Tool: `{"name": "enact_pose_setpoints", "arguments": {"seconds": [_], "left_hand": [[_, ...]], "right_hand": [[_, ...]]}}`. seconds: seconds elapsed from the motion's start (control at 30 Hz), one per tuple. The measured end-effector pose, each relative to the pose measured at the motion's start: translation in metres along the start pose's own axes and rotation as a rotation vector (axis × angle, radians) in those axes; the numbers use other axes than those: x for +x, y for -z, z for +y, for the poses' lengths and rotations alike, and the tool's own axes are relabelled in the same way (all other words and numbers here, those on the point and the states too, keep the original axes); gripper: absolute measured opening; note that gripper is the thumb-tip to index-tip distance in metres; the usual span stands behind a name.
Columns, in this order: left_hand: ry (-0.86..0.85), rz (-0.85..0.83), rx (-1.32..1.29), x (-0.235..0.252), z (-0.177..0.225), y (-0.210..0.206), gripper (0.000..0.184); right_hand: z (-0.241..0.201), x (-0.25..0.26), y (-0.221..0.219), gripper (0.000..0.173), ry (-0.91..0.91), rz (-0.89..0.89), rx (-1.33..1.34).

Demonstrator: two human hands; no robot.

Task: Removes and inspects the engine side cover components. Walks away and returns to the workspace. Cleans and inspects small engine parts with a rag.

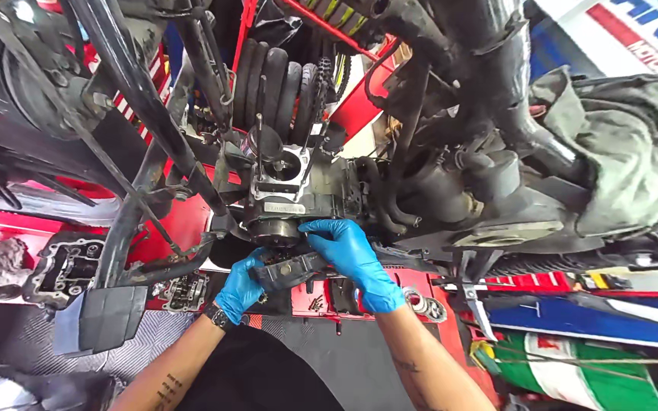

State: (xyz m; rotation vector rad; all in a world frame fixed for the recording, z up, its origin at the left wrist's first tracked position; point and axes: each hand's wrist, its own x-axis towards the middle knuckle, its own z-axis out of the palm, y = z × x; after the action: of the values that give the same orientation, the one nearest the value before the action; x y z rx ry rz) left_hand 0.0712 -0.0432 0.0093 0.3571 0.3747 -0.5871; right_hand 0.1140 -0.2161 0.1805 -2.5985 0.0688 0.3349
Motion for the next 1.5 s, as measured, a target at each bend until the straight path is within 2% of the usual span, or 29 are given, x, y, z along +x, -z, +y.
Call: {"name": "enact_pose_setpoints", "arguments": {"seconds": [0.07,0.23,0.47,0.67,0.8,1.07,1.23,1.37,1.5], "left_hand": [[0.008,0.01,-0.002,0.002,0.001,-0.001,0.045],[0.018,0.013,-0.011,0.005,0.003,0.0,0.046],[-0.02,-0.096,0.101,0.008,-0.003,0.011,0.063],[-0.074,-0.196,0.111,0.011,-0.021,0.023,0.073],[-0.115,-0.273,0.123,0.013,-0.034,0.033,0.079],[-0.107,-0.292,0.07,0.003,-0.043,0.03,0.09],[-0.028,-0.257,0.027,-0.01,-0.043,0.028,0.073],[-0.021,-0.263,0.029,-0.02,-0.035,0.025,0.055],[0.007,-0.318,0.089,-0.025,-0.037,0.021,0.052]], "right_hand": [[-0.004,0.0,-0.008,0.022,-0.046,0.093,-0.017],[-0.004,-0.007,-0.015,0.014,-0.089,0.179,-0.039],[0.009,-0.03,-0.026,0.016,-0.075,0.29,-0.005],[0.01,-0.03,-0.019,0.035,-0.134,0.177,-0.056],[0.008,-0.03,-0.015,0.031,-0.119,0.1,-0.139],[0.019,-0.038,-0.02,0.022,-0.04,0.169,-0.195],[0.037,-0.047,-0.014,0.021,0.06,0.172,-0.16],[0.065,-0.051,-0.008,0.016,0.213,0.167,0.063],[0.086,-0.05,-0.006,0.012,0.37,0.162,0.167]]}}
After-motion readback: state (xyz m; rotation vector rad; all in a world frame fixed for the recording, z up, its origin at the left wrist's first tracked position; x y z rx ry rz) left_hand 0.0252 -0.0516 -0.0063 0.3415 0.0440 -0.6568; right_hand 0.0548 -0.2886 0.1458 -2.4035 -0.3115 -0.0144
